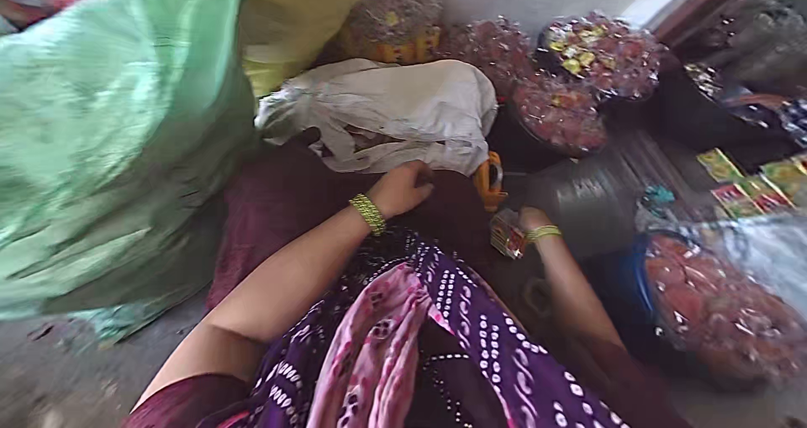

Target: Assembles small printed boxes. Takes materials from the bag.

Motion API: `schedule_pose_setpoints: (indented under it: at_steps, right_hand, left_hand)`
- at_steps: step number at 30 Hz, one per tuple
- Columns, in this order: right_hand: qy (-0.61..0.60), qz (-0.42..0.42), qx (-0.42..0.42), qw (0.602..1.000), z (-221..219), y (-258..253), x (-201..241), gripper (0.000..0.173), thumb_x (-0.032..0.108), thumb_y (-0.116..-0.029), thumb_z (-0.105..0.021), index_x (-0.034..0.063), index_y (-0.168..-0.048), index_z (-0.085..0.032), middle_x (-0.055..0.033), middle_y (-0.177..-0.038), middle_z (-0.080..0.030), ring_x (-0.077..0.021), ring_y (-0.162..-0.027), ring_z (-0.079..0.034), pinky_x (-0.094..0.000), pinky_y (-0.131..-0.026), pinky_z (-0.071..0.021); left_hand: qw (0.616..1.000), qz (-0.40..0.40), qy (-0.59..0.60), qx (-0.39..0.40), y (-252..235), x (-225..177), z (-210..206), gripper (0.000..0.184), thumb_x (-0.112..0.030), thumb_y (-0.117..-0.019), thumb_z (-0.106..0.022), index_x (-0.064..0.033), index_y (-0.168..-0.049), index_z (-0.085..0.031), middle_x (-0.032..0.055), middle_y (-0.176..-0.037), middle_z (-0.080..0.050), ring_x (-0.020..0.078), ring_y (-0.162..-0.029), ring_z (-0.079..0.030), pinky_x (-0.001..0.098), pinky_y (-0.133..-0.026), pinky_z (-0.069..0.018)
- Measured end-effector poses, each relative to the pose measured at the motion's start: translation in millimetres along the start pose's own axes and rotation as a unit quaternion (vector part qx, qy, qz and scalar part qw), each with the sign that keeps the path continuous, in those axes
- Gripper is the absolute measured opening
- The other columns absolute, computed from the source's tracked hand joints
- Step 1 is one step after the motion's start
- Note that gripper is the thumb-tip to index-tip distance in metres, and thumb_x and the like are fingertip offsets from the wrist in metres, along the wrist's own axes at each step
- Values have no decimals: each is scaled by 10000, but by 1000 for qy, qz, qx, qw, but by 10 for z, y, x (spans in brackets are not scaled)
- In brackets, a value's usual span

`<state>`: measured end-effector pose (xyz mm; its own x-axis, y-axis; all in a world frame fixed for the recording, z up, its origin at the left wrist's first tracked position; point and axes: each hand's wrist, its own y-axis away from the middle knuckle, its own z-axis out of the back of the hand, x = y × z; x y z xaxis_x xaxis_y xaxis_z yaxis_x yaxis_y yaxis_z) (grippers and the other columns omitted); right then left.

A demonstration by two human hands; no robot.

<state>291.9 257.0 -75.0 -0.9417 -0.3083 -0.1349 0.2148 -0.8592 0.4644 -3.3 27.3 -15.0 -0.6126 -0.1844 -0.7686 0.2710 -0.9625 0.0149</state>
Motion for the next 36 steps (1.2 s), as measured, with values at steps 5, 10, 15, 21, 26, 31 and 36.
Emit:
schedule_pose_setpoints:
  at_steps: [5,10,15,21,26,31,36]
  right_hand:
    - [-180,-68,-21,981,-919,-344,-96,747,551,-960,-621,-39,-1413,-548,-301,-1438,-537,-434,-1354,-520,-595,-1116,-422]
    - [-198,-119,-11,973,-1037,-408,109,797,684,-858,-632,-18,-1231,-690,-302,-1402,-558,-469,-1362,-486,-677,-1063,-417]
    - [-29,15,29,999,-643,-184,155,437,287,-1068,-444,-40,-1257,-663,-294,-1330,-622,-471,-1281,-570,-669,-1034,-444]
    - [-174,-56,-158,970,307,536,304,439,300,-1083,-416,-47,-1205,-655,-254,-1205,-681,-385,-1181,-654,-572,-994,-505]
    - [-287,314,-364,829,522,1357,921,343,176,-1034,-447,-44,-1074,-707,-184,-826,-701,-283,-772,-700,-464,-725,-568]
    - [-393,580,-263,663,448,1580,1574,368,160,-1085,-442,-76,-1258,-665,-207,-1293,-675,-195,-1266,-626,-332,-1107,-492]
    - [-360,574,-336,654,563,1491,1707,640,374,-933,-751,2,-1421,-567,-205,-1427,-568,-301,-1322,-547,-459,-1117,-466]
  left_hand:
    - [1000,7,-6,12,-40,48,-66,312,-284,-993,-649,-109,-1251,-666,95,-1190,-699,217,-1018,-701,496,-920,-573]
    - [999,36,-1,28,-53,66,-100,336,-286,-996,-659,-102,-1277,-642,99,-1183,-697,189,-896,-723,450,-855,-605]
    - [999,25,15,20,-27,31,-57,340,-262,-996,-659,-82,-1284,-633,100,-1208,-694,181,-887,-724,435,-852,-605]
    - [995,5,86,51,-5,-10,-44,378,-318,-1012,-632,-59,-1287,-632,124,-1194,-694,197,-990,-709,430,-917,-579]
    - [949,-11,302,87,73,-151,-142,891,-506,-985,-603,-44,-1615,-175,184,-1538,-457,235,-1329,-562,427,-1080,-513]
    - [877,-62,472,66,161,-151,-49,936,-612,-936,-549,-1,-1555,-202,129,-1398,-538,143,-1251,-564,333,-1047,-495]
    - [783,-132,591,143,325,-170,262,528,-579,-910,-661,-132,-1190,-643,13,-1066,-742,113,-1002,-708,312,-898,-593]
